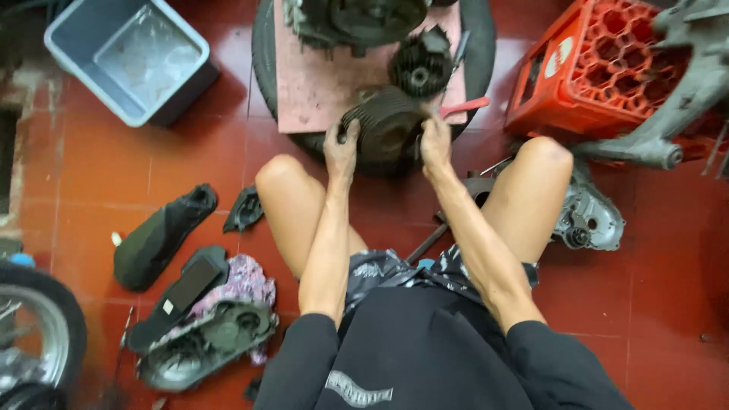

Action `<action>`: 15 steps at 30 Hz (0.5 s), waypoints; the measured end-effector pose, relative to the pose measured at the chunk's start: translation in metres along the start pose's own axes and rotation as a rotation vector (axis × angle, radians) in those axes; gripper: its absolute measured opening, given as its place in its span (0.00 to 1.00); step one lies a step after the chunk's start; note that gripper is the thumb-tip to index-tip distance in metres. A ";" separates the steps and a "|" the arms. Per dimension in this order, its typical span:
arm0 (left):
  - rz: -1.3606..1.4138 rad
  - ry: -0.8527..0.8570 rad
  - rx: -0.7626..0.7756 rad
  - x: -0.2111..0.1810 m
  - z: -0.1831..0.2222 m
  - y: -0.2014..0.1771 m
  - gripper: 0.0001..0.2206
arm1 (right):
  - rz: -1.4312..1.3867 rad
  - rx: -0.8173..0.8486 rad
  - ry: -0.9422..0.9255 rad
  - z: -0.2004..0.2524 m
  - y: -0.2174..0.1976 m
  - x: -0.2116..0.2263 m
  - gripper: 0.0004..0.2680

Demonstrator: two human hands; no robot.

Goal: Cleaning the cooling fins of a motorcycle cylinder block using a wire brush and a smaller hand brush.

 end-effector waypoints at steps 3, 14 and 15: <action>0.215 -0.059 0.016 -0.023 0.007 0.008 0.26 | 0.033 0.112 -0.040 -0.020 0.003 0.026 0.18; 0.086 -0.160 0.199 -0.001 0.001 0.015 0.32 | 0.274 0.365 -0.446 -0.062 0.016 0.073 0.18; 0.079 -0.166 0.195 -0.001 0.000 0.011 0.32 | 0.273 0.371 -0.438 -0.053 0.017 0.076 0.18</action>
Point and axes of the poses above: each hand's wrist, its own z-axis away from the middle knuckle, its own y-axis out of the palm, x = y × z, the point moved 3 cm from there along -z, towards the middle knuckle, and after that the axes turned 12 degrees about -x, right-handed, at the moved point
